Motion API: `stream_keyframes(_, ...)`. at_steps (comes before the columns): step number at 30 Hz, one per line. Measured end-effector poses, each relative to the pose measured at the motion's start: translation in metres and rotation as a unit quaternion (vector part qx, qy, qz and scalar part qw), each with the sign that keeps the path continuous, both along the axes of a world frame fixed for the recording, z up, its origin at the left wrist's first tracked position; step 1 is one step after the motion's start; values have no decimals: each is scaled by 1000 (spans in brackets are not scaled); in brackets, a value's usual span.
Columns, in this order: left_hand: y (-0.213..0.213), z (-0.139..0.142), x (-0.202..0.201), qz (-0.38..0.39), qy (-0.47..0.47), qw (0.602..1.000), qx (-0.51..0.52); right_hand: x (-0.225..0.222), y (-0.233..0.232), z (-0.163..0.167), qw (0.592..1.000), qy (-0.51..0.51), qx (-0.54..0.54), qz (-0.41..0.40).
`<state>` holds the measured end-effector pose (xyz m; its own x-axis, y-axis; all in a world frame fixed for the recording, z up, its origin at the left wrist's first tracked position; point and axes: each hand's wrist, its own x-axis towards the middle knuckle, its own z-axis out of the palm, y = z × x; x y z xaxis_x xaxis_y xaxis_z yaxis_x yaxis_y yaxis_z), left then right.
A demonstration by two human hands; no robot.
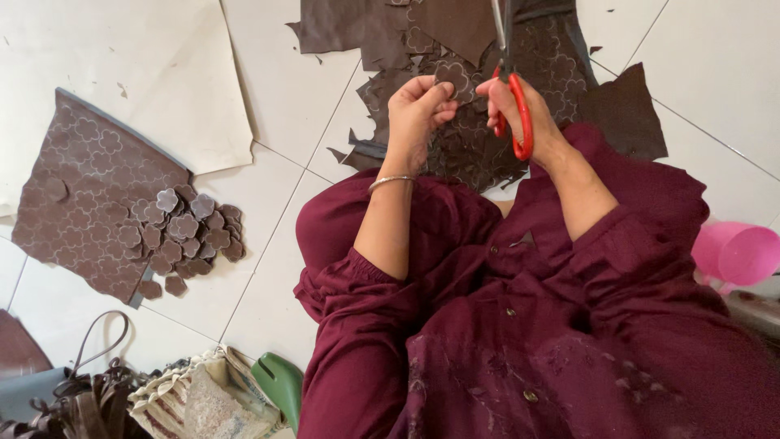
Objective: The person sits on the floor and uses red-handled scissors to cut flower-shaped pieces from a brown patterned fabric. They repeatedly pick up small fabric pieces, trim the edges, and place the finished shapes into a growing pile on the floor.
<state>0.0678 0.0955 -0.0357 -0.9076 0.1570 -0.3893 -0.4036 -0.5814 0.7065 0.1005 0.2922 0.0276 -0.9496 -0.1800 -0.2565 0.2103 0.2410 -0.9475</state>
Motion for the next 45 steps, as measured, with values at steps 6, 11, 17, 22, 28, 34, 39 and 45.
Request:
stream_keyframes(6, 0, 2, -2, 70, 12, 995, 67, 6, -8, -10, 996, -21, 17, 91)
stream_keyframes(11, 2, 5, 0, 63, 20, 994, 89, 9, -11, -11, 992, -22, 41, 120)
stream_keyframes(17, 5, 7, 2, 58, 31, 995, 74, 10, -11, -12, 990, -12, 46, 132)
stream_keyframes(22, 6, 7, 4, 42, 38, 996, 69, 9, -12, -14, 992, -23, 16, 125)
stream_keyframes(28, 5, 6, 3, 42, 44, 996, 63, 11, -11, -14, 993, -39, 8, 112)
stream_keyframes(34, 5, 7, 2, 41, 49, 996, 64, 13, -14, -7, 994, -4, 7, 113)
stream_keyframes(39, 3, 7, 1, 43, 56, 995, 74, 13, -12, 2, 993, -13, 12, 113)
stream_keyframes(45, -2, 8, -1, 39, 52, 996, 57, 10, -9, 7, 992, -21, 24, 126)
